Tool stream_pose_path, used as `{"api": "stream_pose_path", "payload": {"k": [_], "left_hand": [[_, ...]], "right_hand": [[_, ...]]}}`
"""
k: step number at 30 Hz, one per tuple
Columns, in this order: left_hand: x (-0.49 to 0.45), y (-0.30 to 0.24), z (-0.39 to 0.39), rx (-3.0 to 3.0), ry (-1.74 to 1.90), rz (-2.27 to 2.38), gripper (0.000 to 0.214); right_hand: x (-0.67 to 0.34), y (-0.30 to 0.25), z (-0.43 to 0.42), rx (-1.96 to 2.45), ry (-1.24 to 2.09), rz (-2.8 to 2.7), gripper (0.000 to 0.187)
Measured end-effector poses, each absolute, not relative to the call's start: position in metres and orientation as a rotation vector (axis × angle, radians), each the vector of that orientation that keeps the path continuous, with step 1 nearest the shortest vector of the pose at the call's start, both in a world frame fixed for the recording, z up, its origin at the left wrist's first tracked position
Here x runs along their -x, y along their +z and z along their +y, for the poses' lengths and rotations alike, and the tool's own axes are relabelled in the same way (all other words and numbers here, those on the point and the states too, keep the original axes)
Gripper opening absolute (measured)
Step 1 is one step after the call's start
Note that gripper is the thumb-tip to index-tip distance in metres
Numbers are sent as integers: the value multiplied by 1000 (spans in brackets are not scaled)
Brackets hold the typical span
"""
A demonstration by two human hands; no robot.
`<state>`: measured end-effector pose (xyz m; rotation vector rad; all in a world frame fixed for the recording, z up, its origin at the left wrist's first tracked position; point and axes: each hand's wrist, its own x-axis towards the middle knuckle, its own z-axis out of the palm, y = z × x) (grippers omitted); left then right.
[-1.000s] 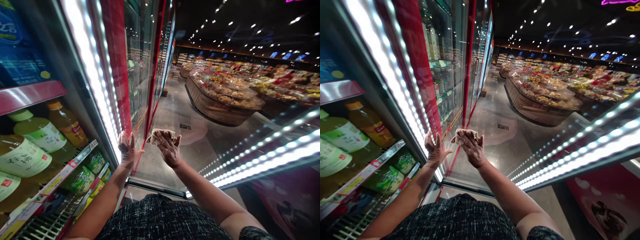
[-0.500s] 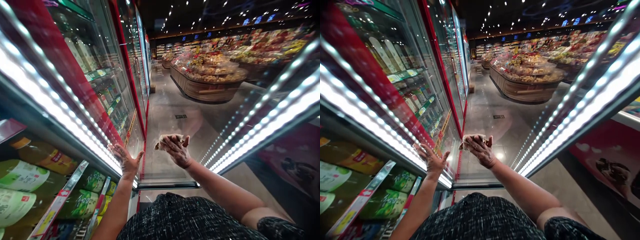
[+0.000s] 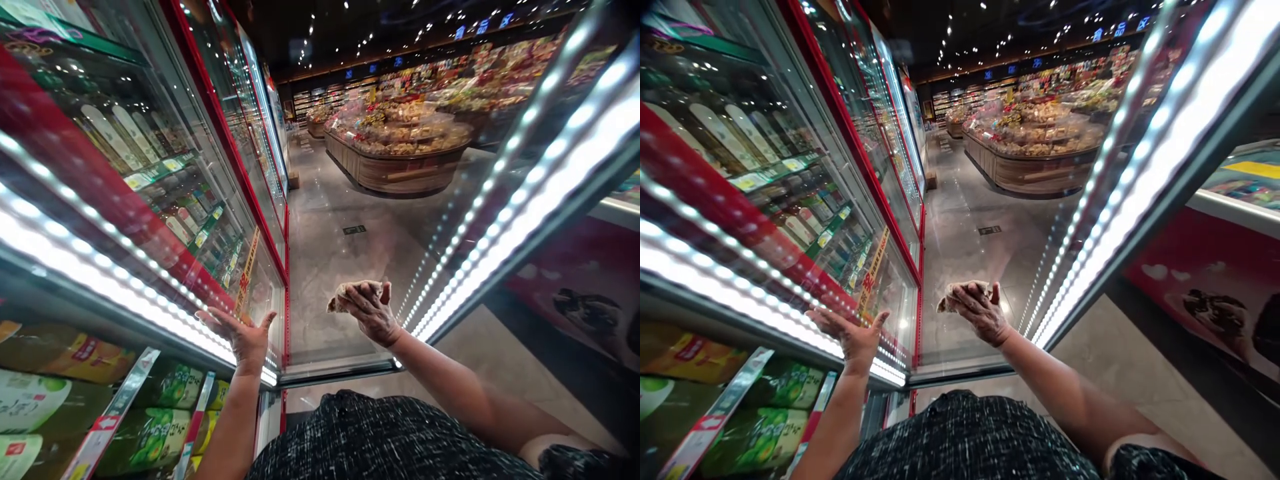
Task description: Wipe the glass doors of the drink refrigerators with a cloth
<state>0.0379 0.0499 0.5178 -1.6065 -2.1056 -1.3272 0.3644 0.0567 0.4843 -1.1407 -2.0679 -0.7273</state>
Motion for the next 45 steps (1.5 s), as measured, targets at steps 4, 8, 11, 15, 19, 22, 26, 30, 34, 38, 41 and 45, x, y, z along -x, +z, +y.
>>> {"api": "stream_pose_path", "payload": {"k": [4, 8, 11, 15, 19, 22, 26, 30, 34, 38, 41, 45], "left_hand": [[-36, 519, 50, 1652, -1246, -1981, 148], [-37, 524, 49, 1662, -1212, -1977, 145], [-42, 528, 49, 1683, -1212, -1967, 130], [-48, 528, 51, 1723, -1287, -2009, 117], [-49, 524, 54, 1734, -1358, -2107, 120], [-47, 520, 57, 1726, -1370, -2158, 121], [-51, 521, 58, 1702, -1341, -2213, 121], [-66, 533, 55, 1723, -1275, -2170, 119], [-84, 541, 59, 1677, -1236, -2125, 138], [-94, 539, 70, 1653, -1266, -2082, 157], [-97, 538, 75, 1637, -1279, -2053, 157], [-100, 540, 75, 1613, -1290, -2029, 156]], "right_hand": [[-388, 475, 57, 1123, -693, -2059, 67], [-419, 491, 69, 1212, -737, -1879, 57], [-432, 481, 72, 1256, -801, -1785, 52], [-440, 448, 65, 1337, -763, -1798, 53], [-450, 451, 70, 1339, -771, -1779, 55], [-457, 466, 81, 1369, -787, -1688, 55], [-463, 463, 84, 1354, -821, -1631, 50], [-477, 462, 83, 1328, -949, -1666, 45], [-502, 495, 99, 1380, -1037, -1591, 46], [-526, 518, 113, 1473, -1057, -1445, 48], [-537, 505, 107, 1482, -1035, -1455, 49], [-545, 494, 96, 1423, -1024, -1542, 55]]}}
